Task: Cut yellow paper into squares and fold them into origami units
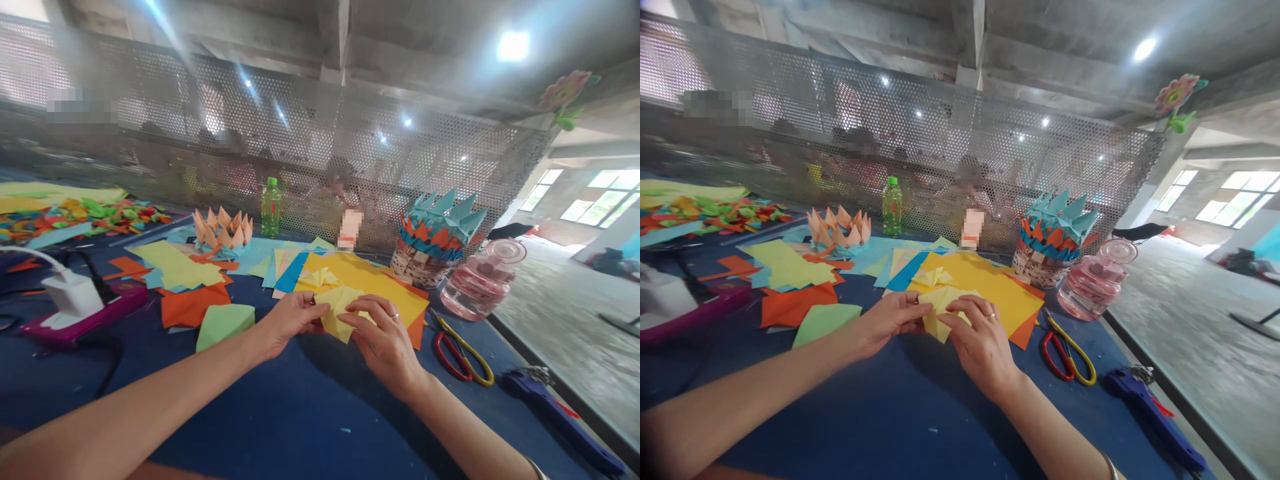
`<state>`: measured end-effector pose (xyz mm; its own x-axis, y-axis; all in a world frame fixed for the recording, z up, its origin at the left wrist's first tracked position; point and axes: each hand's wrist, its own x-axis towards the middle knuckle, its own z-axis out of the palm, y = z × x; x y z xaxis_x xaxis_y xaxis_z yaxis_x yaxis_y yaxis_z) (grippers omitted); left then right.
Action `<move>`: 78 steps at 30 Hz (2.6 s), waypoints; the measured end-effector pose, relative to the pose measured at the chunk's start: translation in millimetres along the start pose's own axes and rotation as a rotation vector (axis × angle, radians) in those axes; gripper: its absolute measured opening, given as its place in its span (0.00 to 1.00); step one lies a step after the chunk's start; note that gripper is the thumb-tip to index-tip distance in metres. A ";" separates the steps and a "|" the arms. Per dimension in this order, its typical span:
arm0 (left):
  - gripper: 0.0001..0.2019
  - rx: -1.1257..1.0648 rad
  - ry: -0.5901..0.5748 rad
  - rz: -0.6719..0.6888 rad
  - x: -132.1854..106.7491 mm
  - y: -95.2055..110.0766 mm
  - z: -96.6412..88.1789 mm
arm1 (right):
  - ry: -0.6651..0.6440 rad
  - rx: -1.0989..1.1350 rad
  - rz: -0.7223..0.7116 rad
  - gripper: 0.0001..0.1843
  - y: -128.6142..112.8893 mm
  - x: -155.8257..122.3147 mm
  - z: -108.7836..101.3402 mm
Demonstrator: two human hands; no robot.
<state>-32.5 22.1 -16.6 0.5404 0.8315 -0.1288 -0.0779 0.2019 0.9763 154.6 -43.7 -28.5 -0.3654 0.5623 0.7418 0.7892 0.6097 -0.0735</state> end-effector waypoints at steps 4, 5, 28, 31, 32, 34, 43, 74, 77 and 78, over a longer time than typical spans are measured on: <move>0.16 0.012 0.035 -0.010 -1.3 2.0 2.6 | 0.020 0.015 0.006 0.11 3.5 0.5 1.6; 0.17 0.017 0.033 -0.014 -1.3 1.9 2.9 | 0.016 0.011 0.004 0.10 3.7 0.6 1.9; 0.16 0.087 -0.025 0.004 -2.6 -2.6 8.3 | 0.090 0.133 0.399 0.07 1.0 -3.2 13.4; 0.17 0.064 -0.035 0.006 -3.6 -2.2 10.0 | 0.085 0.205 0.510 0.08 -1.0 -2.9 14.3; 0.18 0.056 -0.039 0.008 -4.0 -1.9 10.3 | 0.076 0.256 0.541 0.08 -1.9 -2.4 14.6; 0.18 0.043 -0.049 0.009 -4.9 -1.2 10.7 | 0.066 0.366 0.591 0.08 -3.9 -1.4 15.1; 0.20 0.009 -0.059 -0.018 -7.6 0.8 12.5 | 0.079 0.530 0.701 0.14 -6.9 -3.4 20.7; 0.21 0.021 0.010 0.073 -8.6 -0.1 16.7 | 0.083 0.990 0.963 0.33 -12.0 0.6 20.7; 0.22 0.021 0.004 0.071 -7.8 -1.6 16.0 | 0.095 0.982 0.939 0.32 -12.0 0.8 20.0; 0.22 0.022 0.001 0.071 -7.4 -2.6 15.3 | 0.102 0.981 0.933 0.32 -12.3 1.0 19.7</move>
<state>-23.5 7.5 -15.5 0.5331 0.8440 -0.0593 -0.0976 0.1309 0.9866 134.7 -39.6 -40.0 0.1792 0.9637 0.1978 0.0317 0.1953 -0.9802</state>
